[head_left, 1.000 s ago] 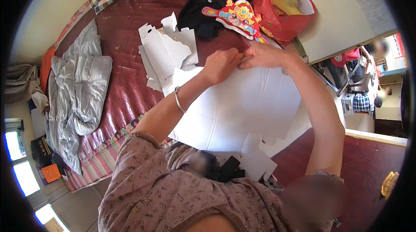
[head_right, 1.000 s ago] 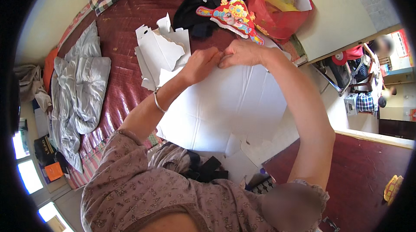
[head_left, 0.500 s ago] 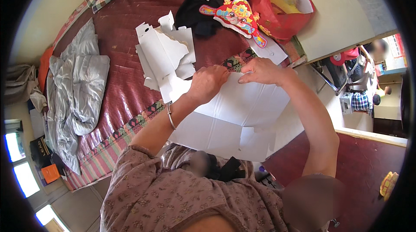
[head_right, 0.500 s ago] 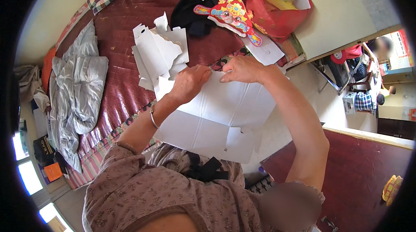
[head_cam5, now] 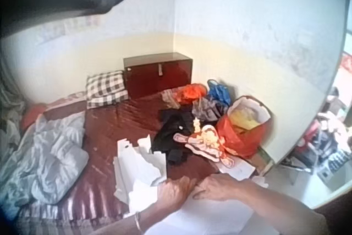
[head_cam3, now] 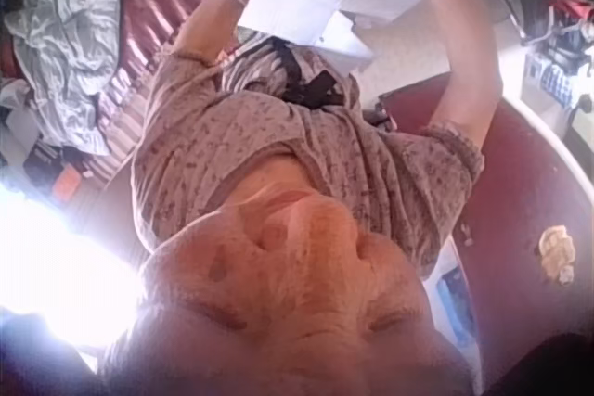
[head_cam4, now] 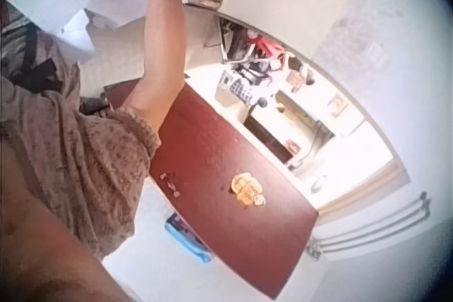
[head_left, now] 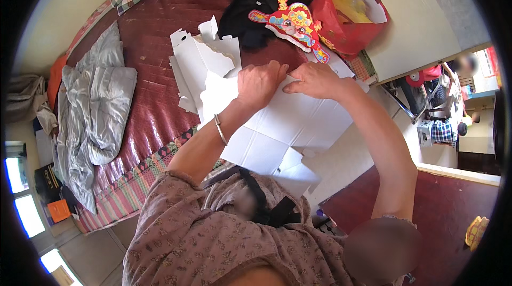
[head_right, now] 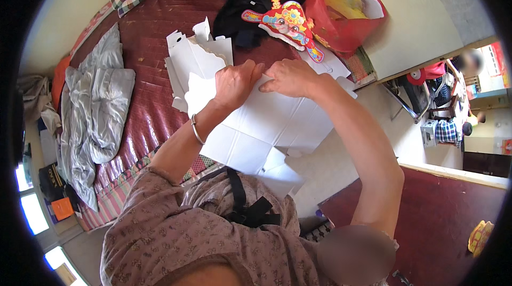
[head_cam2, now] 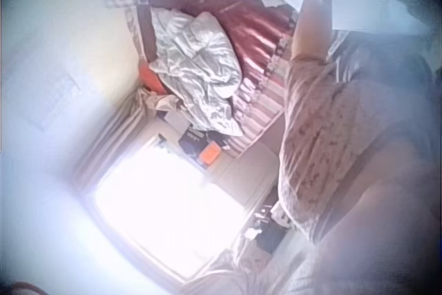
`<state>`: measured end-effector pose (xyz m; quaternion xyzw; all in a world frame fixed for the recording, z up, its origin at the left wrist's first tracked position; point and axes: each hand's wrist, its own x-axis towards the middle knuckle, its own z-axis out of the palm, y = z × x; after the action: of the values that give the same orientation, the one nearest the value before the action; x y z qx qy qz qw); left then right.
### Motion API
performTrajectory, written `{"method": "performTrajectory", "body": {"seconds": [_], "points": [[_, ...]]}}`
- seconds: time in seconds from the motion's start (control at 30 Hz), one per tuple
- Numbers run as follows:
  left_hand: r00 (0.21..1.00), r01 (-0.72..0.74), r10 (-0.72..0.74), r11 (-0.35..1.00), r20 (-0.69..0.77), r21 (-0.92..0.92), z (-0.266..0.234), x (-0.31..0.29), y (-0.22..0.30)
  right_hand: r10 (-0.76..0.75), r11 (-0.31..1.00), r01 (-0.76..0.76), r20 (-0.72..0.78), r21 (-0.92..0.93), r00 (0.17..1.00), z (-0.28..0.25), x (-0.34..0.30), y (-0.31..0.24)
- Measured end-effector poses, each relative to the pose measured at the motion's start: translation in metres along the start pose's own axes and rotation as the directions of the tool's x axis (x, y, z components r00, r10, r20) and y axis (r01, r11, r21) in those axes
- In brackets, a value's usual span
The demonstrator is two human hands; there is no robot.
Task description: The person walks into a bedroom and begins assembling a white cardboard box on the bed. They unfold the flat-packed box, fold the side flaps, and insert the bottom tabs to form the base of the box.
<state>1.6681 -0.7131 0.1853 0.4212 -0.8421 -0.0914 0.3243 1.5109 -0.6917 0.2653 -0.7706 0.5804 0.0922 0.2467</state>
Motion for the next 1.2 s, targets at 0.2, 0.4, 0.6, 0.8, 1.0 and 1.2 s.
{"method": "performTrajectory", "body": {"seconds": [0.2, 0.4, 0.6, 0.8, 1.0, 1.2], "points": [[0.991, 0.075, -0.077, 0.997, 0.109, 0.014, 0.021, 0.001, -0.013, -0.032, 0.981, 0.003, -0.144, -0.193, 0.989, 0.013, -0.001, -0.022], [0.973, 0.089, -0.098, 0.995, 0.209, 0.052, 0.026, 0.009, -0.019, -0.023, 0.963, -0.015, -0.137, -0.271, 0.990, 0.025, 0.005, -0.031], [0.987, 0.061, -0.080, 0.989, 0.141, 0.134, 0.007, 0.016, -0.020, 0.005, 1.000, -0.005, -0.010, 0.002, 1.000, -0.007, -0.004, 0.014], [0.996, 0.057, -0.066, 0.990, 0.063, 0.132, 0.006, 0.027, -0.023, 0.022, 0.922, -0.116, 0.248, 0.370, 0.969, -0.038, -0.017, 0.042], [0.996, 0.094, -0.095, 0.986, 0.000, 0.139, 0.012, 0.023, -0.025, 0.177, 0.962, -0.221, 0.248, 0.160, 0.953, -0.046, -0.022, 0.025], [0.998, 0.067, -0.067, 0.992, -0.004, 0.111, 0.018, 0.014, -0.034, 0.069, 0.995, -0.050, 0.217, -0.090, 0.974, -0.027, -0.018, 0.019]]}}
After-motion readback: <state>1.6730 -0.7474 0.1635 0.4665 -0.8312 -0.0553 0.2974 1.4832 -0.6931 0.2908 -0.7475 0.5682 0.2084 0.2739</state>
